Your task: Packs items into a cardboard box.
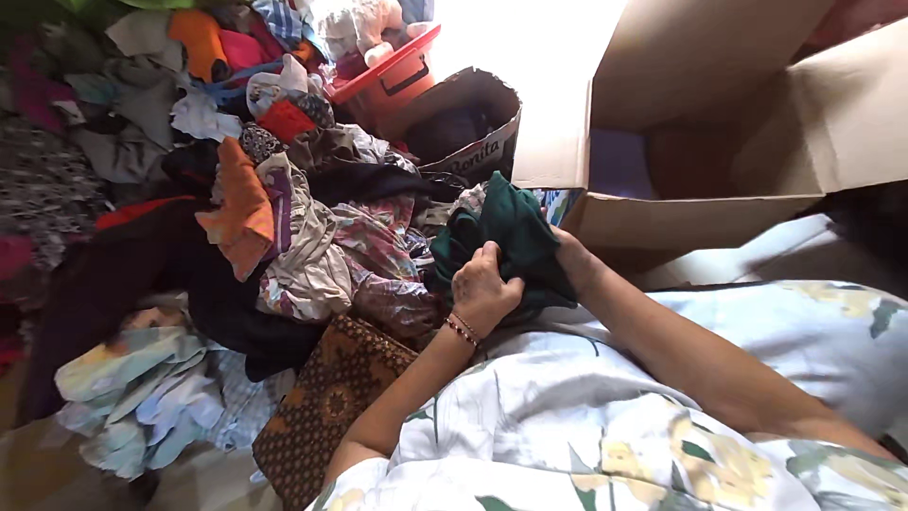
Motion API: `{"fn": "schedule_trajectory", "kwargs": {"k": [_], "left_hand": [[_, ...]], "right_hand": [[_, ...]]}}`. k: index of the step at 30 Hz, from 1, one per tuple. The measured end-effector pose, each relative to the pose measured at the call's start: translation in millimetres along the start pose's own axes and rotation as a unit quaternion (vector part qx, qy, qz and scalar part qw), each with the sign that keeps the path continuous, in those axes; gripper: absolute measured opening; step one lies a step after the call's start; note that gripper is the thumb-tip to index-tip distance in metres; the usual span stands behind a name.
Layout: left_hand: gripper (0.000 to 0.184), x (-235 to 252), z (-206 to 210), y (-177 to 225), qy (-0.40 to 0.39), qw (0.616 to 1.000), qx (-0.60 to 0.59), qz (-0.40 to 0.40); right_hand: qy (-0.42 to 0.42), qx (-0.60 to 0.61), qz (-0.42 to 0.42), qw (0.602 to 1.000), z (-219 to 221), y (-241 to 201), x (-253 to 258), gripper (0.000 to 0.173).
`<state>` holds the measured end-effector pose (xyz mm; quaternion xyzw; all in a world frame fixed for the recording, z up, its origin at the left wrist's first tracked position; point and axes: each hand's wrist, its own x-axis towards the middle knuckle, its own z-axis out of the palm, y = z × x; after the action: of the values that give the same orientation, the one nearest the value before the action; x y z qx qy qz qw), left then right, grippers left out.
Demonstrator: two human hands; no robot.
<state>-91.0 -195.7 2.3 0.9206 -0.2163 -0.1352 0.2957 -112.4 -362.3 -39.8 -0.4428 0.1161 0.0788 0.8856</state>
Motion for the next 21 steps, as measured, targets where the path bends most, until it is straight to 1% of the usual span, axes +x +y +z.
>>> {"fn": "schedule_trajectory", "kwargs": {"k": [2,3,5,6,7,8,9,10,11,12,13,14,15,16,17,18,19,21], "left_hand": [[0.030,7,0,0,-0.029,0.999,-0.019,-0.024],[0.027,9,-2,-2,-0.028,0.998,-0.038,-0.030],[0.025,10,-7,-10,-0.011,0.991,-0.121,-0.054],[0.026,9,-10,-18,0.004,0.979,-0.189,-0.076],[0.030,7,-13,-27,0.022,0.955,-0.276,-0.104],[0.033,5,-15,-37,0.054,0.918,-0.368,-0.138],[0.033,5,-15,-46,0.102,0.865,-0.458,-0.180],[0.030,8,-14,-52,0.151,0.802,-0.533,-0.223],[0.030,10,-14,-58,0.180,0.754,-0.576,-0.262],[0.033,11,-14,-63,0.181,0.731,-0.588,-0.295],[0.038,11,-12,-69,0.159,0.726,-0.591,-0.313],[0.046,11,-12,-74,0.129,0.734,-0.587,-0.317],[0.047,11,-11,-76,0.106,0.751,-0.574,-0.308],[0.043,10,-10,-76,0.094,0.777,-0.551,-0.289],[0.033,8,-10,-76,0.082,0.811,-0.518,-0.259],[0.027,8,-10,-75,0.065,0.844,-0.482,-0.226],[0.032,9,-9,-76,0.055,0.868,-0.452,-0.200],[0.050,11,-5,-78,0.046,0.892,-0.418,-0.165]], "right_hand": [[0.025,-0.005,-0.003,1.000,-3,3,3,0.049],[0.040,-0.013,-0.001,0.999,-1,2,3,0.053],[0.036,-0.013,0.008,0.999,0,-1,0,0.066],[0.024,-0.003,0.016,1.000,1,-1,-1,0.073],[0.008,0.017,0.028,0.999,1,-1,-2,0.078],[-0.008,0.027,0.038,0.999,3,-1,-3,0.076],[-0.011,0.016,0.043,0.999,4,-1,-4,0.067],[-0.018,-0.019,0.037,0.999,4,0,-5,0.052],[-0.041,-0.060,0.032,0.997,1,2,-1,0.059],[-0.046,-0.091,0.034,0.994,0,2,2,0.077],[-0.045,-0.103,0.037,0.993,0,3,4,0.087],[-0.041,-0.107,0.042,0.993,-1,3,6,0.088],[-0.037,-0.106,0.048,0.993,-1,3,6,0.086],[-0.033,-0.103,0.055,0.993,0,2,6,0.083],[-0.027,-0.099,0.060,0.993,0,1,5,0.080],[-0.024,-0.097,0.062,0.993,0,1,6,0.078],[-0.024,-0.097,0.062,0.993,-1,1,6,0.077],[-0.028,-0.101,0.059,0.993,-2,1,6,0.077]]}}
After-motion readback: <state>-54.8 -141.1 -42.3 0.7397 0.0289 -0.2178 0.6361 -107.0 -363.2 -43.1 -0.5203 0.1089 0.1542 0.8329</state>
